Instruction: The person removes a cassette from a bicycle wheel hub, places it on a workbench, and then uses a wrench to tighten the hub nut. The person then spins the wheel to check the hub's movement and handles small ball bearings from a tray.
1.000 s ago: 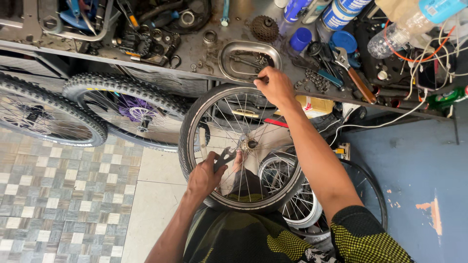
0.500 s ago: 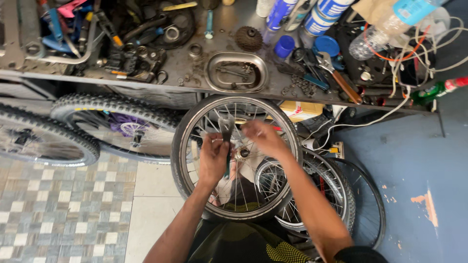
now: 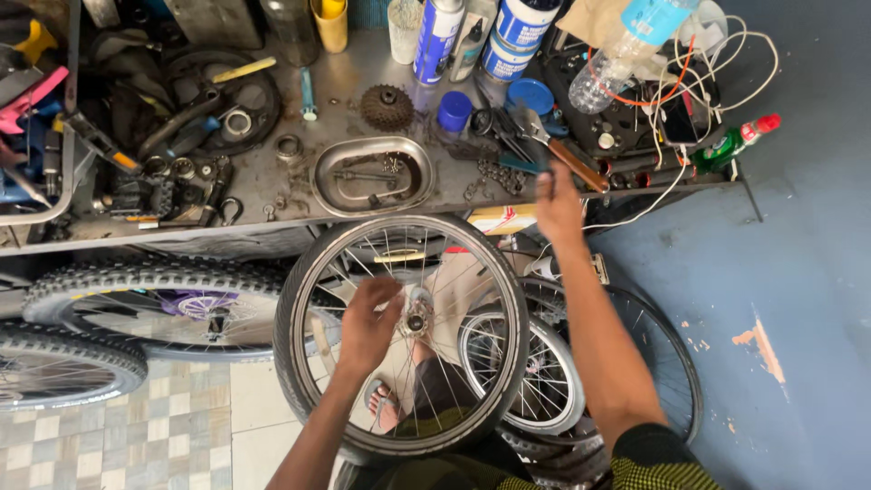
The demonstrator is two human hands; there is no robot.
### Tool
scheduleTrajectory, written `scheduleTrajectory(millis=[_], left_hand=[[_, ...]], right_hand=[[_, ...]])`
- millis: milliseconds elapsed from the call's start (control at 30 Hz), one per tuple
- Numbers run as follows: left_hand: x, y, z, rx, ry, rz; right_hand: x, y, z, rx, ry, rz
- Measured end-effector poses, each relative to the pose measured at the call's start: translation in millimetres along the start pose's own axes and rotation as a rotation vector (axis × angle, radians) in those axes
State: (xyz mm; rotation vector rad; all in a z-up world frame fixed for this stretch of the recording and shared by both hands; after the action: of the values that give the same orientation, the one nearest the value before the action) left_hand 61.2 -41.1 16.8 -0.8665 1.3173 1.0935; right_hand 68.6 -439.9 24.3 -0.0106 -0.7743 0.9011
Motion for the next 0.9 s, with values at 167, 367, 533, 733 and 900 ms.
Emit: scheduleTrajectory(millis=[167,367,533,733,900], left_hand=[[39,28,70,-0.18,-0.23,0.151],[69,53,108,-0.45,-0.339,0.158],[79,57,108,-0.457,-0.405,0.2],[63,45,101,-0.395,-0.387,0.26],[53,43,94,-0.362,-0.386,0.244]], right_hand=[[-43,-62,8,-0.036,0.426,-0.057],[-82,-85,-12,0.047,0.549,-0.047],[-97,-85,-21,-0.094,0.486,-0.009],[-86,-75,-16,-0.142,0.362,-0.123],[-96,-73,-15,-0.139,0.377,-0.104]])
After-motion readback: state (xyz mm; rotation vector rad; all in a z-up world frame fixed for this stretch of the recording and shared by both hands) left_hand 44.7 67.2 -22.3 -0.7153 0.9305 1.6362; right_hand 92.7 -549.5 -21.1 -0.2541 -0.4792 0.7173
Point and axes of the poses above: each hand's wrist, its own y-axis away from the middle knuckle, its own z-axis out of the back of the hand, x = y × z, the point moved 3 cm from there along -y, towards the middle knuckle, and after that the axes turned 6 degrees about -x, right-handed, at the moved point
